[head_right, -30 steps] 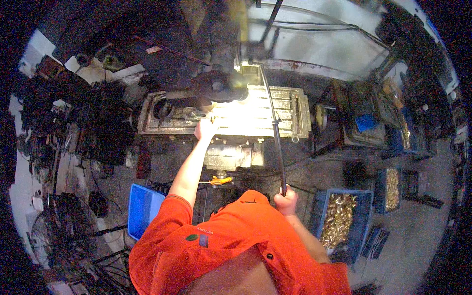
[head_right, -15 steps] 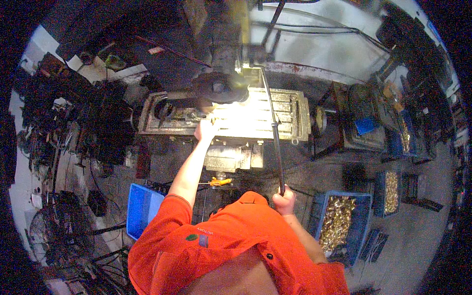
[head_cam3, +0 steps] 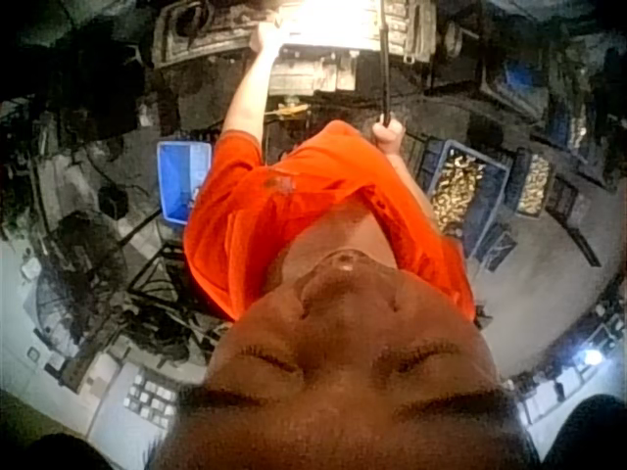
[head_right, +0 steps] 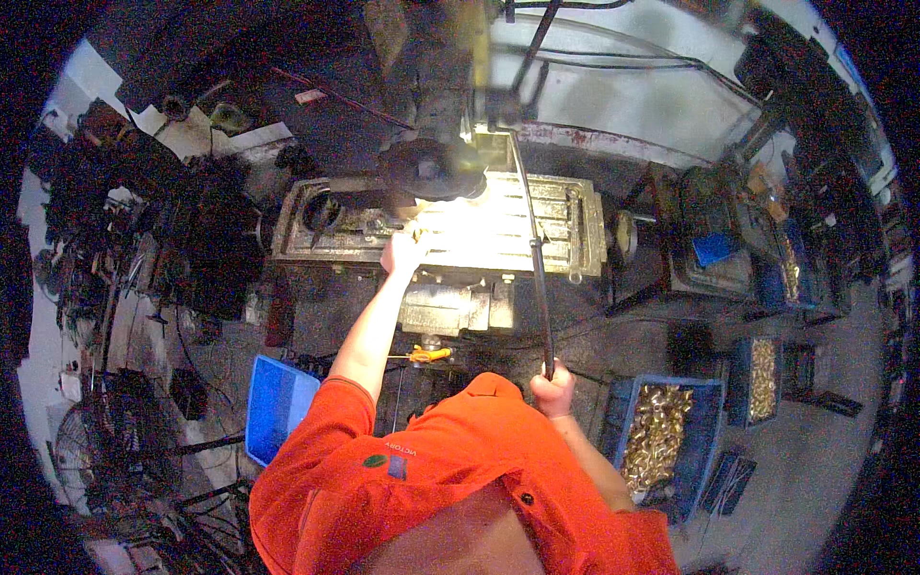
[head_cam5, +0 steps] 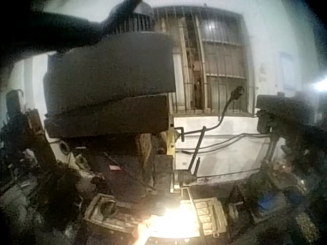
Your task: The person repeatedly places small brass-colored metal parts into a press machine, activates the press with a lever, removes the processed parts with pliers, and deposits them into a blue bin. The cycle repeats continuously throughout the clip.
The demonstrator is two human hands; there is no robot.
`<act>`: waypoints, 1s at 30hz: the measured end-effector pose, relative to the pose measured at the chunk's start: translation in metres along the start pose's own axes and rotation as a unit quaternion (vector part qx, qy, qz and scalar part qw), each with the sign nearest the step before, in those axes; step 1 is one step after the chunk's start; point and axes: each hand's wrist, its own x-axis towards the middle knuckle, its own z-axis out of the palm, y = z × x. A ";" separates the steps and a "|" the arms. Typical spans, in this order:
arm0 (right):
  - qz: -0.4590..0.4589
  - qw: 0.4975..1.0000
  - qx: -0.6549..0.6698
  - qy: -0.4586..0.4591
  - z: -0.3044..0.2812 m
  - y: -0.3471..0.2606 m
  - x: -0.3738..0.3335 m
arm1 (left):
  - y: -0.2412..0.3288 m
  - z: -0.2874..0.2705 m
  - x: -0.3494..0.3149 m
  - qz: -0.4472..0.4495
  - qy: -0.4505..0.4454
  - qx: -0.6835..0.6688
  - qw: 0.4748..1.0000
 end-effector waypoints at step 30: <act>-0.010 0.999 0.034 -0.006 0.003 0.005 0.006 | -0.001 -0.001 -0.002 0.007 -0.002 0.003 1.000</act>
